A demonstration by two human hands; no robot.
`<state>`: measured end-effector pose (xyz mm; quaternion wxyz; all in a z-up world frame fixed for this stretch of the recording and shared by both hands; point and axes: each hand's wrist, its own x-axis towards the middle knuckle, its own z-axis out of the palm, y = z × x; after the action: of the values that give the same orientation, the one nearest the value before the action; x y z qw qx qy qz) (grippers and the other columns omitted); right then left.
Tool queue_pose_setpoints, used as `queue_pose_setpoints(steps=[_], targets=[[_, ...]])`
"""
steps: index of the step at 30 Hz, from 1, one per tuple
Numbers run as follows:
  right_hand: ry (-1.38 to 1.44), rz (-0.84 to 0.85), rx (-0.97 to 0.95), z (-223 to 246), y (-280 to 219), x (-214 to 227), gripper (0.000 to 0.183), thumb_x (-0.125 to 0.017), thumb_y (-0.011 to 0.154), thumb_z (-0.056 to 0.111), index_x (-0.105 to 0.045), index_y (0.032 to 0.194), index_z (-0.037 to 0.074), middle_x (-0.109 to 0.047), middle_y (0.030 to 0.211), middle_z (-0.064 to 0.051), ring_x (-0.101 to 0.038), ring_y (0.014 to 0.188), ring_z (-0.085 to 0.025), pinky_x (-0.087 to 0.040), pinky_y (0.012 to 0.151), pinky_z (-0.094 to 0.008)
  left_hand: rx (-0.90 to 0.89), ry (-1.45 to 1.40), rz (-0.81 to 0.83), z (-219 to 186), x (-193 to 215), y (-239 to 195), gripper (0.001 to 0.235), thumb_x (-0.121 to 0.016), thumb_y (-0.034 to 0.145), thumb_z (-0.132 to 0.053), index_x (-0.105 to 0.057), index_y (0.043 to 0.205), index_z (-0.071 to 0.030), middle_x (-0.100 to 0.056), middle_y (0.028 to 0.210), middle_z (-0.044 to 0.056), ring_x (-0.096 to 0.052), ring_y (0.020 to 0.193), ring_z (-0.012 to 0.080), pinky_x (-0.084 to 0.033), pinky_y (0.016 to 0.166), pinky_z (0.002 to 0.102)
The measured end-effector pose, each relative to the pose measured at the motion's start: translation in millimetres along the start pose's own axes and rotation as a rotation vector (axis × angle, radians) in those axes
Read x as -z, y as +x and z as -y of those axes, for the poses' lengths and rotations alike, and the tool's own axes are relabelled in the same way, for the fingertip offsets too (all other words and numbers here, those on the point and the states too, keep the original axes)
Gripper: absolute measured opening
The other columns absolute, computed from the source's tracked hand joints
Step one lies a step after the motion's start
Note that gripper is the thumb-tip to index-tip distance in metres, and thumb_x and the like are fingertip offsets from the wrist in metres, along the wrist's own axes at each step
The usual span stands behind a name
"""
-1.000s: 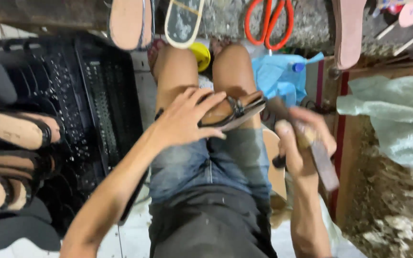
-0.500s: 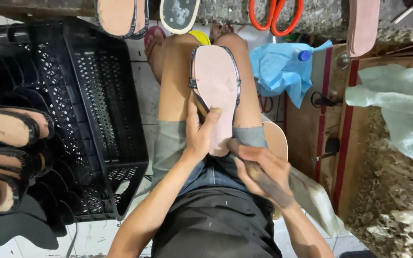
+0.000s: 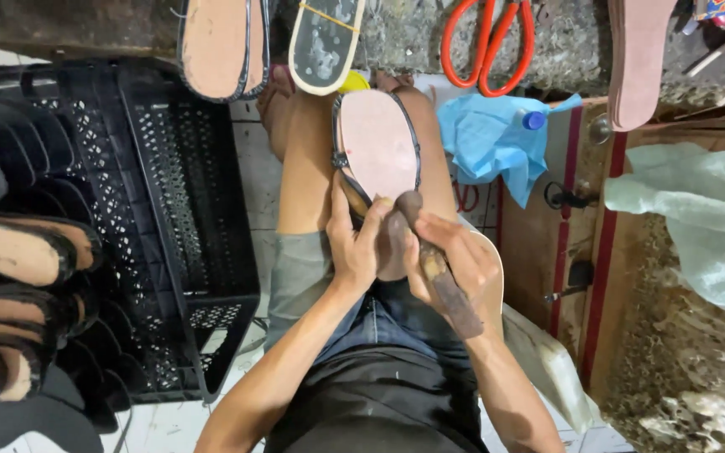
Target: Assembling and lasting sandals by hand using a last, hammer, and scissors to shape the upper.
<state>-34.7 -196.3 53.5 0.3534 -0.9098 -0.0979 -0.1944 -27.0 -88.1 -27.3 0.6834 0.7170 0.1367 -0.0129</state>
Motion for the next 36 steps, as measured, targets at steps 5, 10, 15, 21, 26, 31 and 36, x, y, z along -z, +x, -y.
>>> queue_pose_setpoints(steps=[5, 10, 15, 21, 26, 31, 36], targets=[[0.018, 0.036, 0.003, 3, 0, 3, 0.007, -0.064, 0.074, 0.006, -0.062, 0.079, 0.001, -0.063, 0.076, -0.01, -0.063, 0.064, -0.027, -0.05, 0.056, -0.031, -0.019, 0.024, -0.022, -2, 0, -5, 0.065, -0.062, 0.081, -0.025, -0.029, 0.131, 0.002, -0.046, 0.123, 0.023, -0.048, 0.111, 0.0295, -0.039, 0.093, 0.039], [0.069, 0.121, -0.088, -10, -46, 11, 0.01, -0.068, 0.067, 0.011, -0.064, 0.075, 0.005, -0.063, 0.071, -0.008, -0.062, 0.061, -0.025, -0.047, 0.052, -0.029, 0.005, -0.015, 0.017, 22, 5, -13, 0.07, -0.063, 0.079, -0.03, -0.029, 0.13, 0.004, -0.046, 0.121, 0.026, -0.048, 0.111, 0.0333, -0.039, 0.093, 0.042], [0.11, 0.113, -0.141, -5, -50, 4, 0.01, -0.068, 0.067, 0.012, -0.067, 0.076, 0.007, -0.066, 0.074, -0.004, -0.064, 0.064, -0.021, -0.049, 0.055, -0.023, 0.016, -0.021, 0.02, 18, 4, -11, 0.071, -0.066, 0.077, -0.029, -0.031, 0.131, 0.0, -0.048, 0.122, 0.02, -0.049, 0.111, 0.0276, -0.039, 0.094, 0.038], [-0.065, 0.009, 0.075, 4, -4, -3, 0.005, -0.064, 0.072, 0.006, -0.063, 0.076, 0.003, -0.063, 0.072, -0.01, -0.062, 0.061, -0.024, -0.049, 0.053, -0.03, 0.027, -0.011, -0.004, 6, 4, -1, 0.067, -0.063, 0.08, -0.026, -0.03, 0.131, 0.001, -0.049, 0.12, 0.021, -0.05, 0.109, 0.0261, -0.041, 0.092, 0.037], [0.32, 0.061, -0.08, -13, -15, 24, 0.016, -0.068, 0.073, 0.008, -0.063, 0.085, -0.001, -0.064, 0.088, -0.015, -0.064, 0.078, -0.029, -0.049, 0.063, -0.029, 0.103, 0.07, 0.292, 16, 17, -15, 0.112, -0.08, 0.054, -0.036, -0.013, 0.134, 0.005, -0.029, 0.131, 0.031, -0.033, 0.12, 0.0435, -0.03, 0.099, 0.048], [0.335, 0.124, -0.227, -25, -34, 67, 0.024, -0.059, 0.074, 0.017, -0.063, 0.085, -0.004, -0.064, 0.087, -0.017, -0.065, 0.073, -0.026, -0.049, 0.057, -0.027, -0.071, 0.274, 0.604, -35, 37, 5, 0.102, -0.08, 0.049, -0.022, -0.025, 0.134, -0.006, -0.033, 0.126, 0.018, -0.043, 0.113, 0.038, -0.038, 0.094, 0.043], [0.337, 0.256, -0.167, -19, -12, 54, 0.017, -0.059, 0.075, 0.006, -0.062, 0.089, -0.004, -0.063, 0.091, -0.019, -0.064, 0.077, -0.032, -0.05, 0.057, -0.035, -0.213, 0.591, 1.029, -80, 54, 50, 0.086, -0.076, 0.057, -0.018, -0.034, 0.132, -0.015, -0.047, 0.125, 0.014, -0.048, 0.11, 0.0355, -0.038, 0.094, 0.042]])
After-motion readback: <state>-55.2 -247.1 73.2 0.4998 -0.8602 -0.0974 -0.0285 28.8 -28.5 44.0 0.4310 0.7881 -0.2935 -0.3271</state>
